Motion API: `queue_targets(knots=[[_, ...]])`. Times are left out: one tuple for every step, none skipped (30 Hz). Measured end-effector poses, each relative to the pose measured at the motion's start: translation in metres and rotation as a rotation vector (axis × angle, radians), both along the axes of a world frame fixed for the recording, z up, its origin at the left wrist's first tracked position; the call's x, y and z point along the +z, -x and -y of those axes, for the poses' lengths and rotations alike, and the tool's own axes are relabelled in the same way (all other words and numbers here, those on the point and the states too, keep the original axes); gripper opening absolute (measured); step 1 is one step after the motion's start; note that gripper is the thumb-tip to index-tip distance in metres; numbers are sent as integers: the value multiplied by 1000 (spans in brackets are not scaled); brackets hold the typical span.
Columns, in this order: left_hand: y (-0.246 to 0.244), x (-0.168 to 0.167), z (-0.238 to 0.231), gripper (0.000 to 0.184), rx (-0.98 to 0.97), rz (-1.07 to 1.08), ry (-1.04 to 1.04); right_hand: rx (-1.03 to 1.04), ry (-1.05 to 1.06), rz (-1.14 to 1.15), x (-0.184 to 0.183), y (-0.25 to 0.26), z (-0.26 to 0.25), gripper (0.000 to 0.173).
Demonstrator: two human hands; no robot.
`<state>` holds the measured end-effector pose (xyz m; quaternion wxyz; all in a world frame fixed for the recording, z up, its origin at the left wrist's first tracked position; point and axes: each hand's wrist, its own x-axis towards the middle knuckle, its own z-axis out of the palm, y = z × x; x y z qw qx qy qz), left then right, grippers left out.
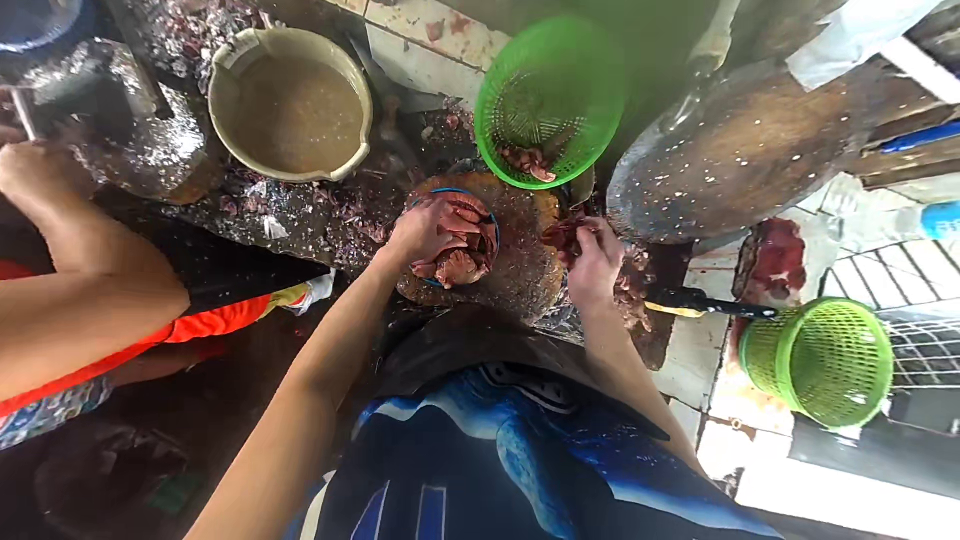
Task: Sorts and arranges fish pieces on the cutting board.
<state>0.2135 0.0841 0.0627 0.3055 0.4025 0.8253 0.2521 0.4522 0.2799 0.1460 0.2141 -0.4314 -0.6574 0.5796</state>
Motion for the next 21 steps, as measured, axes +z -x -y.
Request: queue_targets(knots=[[-1,-1,-7,66,-40,-38,67,4,1,14,0,-1,3,28],[0,-1,-13,71,-73,-75,130,12,-2,12,0,-2,5,28],[1,1,-17,73,-94,-101,171,24,-10,-2,1,-3,6,28],[2,3,-19,73,-109,-112,200,38,-22,-23,1,-4,6,27],[2,3,-19,73,-130,-128,223,58,-45,-41,0,-5,6,26],[1,4,-18,75,-154,-140,251,83,-66,-52,0,-5,5,25],[-1,4,-15,75,-179,-146,277,112,-84,-59,0,-4,5,24],[-4,6,-11,73,-200,-150,297,138,-102,-57,-1,-3,5,24],[-9,6,-6,68,-209,-155,311,170,-125,-46,-1,-2,5,25],[-16,5,0,62,-210,-168,312,203,-151,-31,0,-1,5,25],[-22,4,6,60,-200,-184,301,232,-171,-17,1,2,5,26],[-28,3,13,58,-181,-203,281,256,-188,-5,3,6,6,27],[-34,2,19,56,-160,-219,255,278,-197,6,4,10,6,28],[-40,0,24,54,-145,-230,238,304,-200,17,5,15,7,28],[-44,-4,29,51,-133,-243,221,336,-207,24,6,21,6,29],[-49,-7,33,47,-119,-259,192,380,-212,28,7,27,6,29],[-53,-10,37,41,-109,-287,155,435,-220,20,9,34,6,30],[-57,-13,40,37,-97,-314,117,490,-220,11,11,41,6,29],[-61,-16,43,35,-82,-343,71,545,-223,1,14,49,6,28],[-64,-20,45,33,-67,-373,18,597,-228,-19,18,58,7,27],[-66,-25,48,31,-57,-404,-34,652,-232,-62,21,67,10,26]])
